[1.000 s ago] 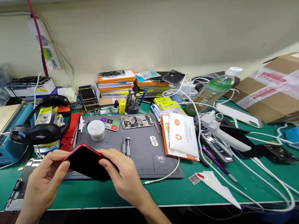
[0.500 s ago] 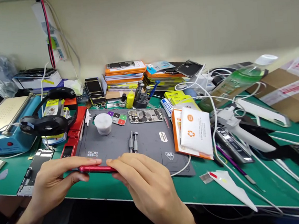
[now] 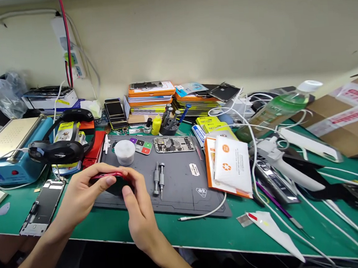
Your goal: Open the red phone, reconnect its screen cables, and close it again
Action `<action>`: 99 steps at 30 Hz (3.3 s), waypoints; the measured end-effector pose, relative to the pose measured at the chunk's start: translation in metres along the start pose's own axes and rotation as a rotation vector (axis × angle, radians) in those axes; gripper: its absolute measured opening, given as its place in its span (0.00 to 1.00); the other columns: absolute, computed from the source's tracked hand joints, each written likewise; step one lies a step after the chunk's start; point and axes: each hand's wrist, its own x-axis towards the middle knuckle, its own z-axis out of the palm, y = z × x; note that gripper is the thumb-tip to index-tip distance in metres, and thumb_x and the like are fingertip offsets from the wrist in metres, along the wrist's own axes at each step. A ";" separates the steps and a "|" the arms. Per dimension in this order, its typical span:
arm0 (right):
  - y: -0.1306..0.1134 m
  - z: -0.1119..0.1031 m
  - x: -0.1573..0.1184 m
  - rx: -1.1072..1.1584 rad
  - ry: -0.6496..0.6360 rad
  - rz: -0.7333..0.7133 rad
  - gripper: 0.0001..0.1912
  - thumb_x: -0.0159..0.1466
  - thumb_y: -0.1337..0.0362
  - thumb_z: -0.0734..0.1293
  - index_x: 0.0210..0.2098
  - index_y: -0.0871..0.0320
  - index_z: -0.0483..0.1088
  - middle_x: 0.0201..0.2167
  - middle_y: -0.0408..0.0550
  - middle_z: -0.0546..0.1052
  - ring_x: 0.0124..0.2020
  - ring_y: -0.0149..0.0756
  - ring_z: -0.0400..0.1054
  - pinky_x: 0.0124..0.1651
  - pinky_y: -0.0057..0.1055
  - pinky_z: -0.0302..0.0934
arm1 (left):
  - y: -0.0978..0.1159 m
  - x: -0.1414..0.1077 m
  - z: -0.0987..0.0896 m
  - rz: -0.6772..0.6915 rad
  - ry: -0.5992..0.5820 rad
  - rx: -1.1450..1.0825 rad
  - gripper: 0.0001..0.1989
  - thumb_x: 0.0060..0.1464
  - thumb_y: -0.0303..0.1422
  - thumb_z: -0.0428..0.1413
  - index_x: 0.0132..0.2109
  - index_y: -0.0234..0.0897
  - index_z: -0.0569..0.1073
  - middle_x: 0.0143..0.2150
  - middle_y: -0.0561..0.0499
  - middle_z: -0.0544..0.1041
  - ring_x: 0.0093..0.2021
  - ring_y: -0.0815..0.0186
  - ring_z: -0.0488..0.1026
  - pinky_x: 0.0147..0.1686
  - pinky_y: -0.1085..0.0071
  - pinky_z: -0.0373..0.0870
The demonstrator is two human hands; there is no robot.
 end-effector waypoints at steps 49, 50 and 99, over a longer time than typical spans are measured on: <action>-0.017 -0.023 0.013 0.079 0.027 0.152 0.18 0.79 0.51 0.64 0.61 0.46 0.79 0.60 0.46 0.82 0.60 0.40 0.78 0.60 0.37 0.75 | -0.016 -0.004 0.025 0.174 -0.002 0.071 0.05 0.76 0.37 0.55 0.55 0.49 0.74 0.51 0.54 0.73 0.53 0.70 0.71 0.57 0.74 0.69; -0.016 -0.021 0.013 0.066 0.044 0.133 0.16 0.80 0.52 0.64 0.59 0.46 0.80 0.58 0.46 0.83 0.58 0.39 0.79 0.58 0.35 0.75 | -0.021 -0.005 0.024 0.177 -0.002 0.040 0.07 0.77 0.38 0.53 0.57 0.50 0.73 0.52 0.54 0.72 0.54 0.69 0.70 0.59 0.74 0.69; -0.005 -0.046 0.023 -0.360 -0.290 -0.330 0.11 0.78 0.61 0.67 0.57 0.54 0.76 0.50 0.49 0.86 0.51 0.37 0.82 0.54 0.33 0.75 | -0.013 -0.037 -0.032 0.361 0.182 0.641 0.08 0.72 0.28 0.58 0.49 0.45 0.82 0.40 0.54 0.81 0.38 0.70 0.78 0.39 0.77 0.74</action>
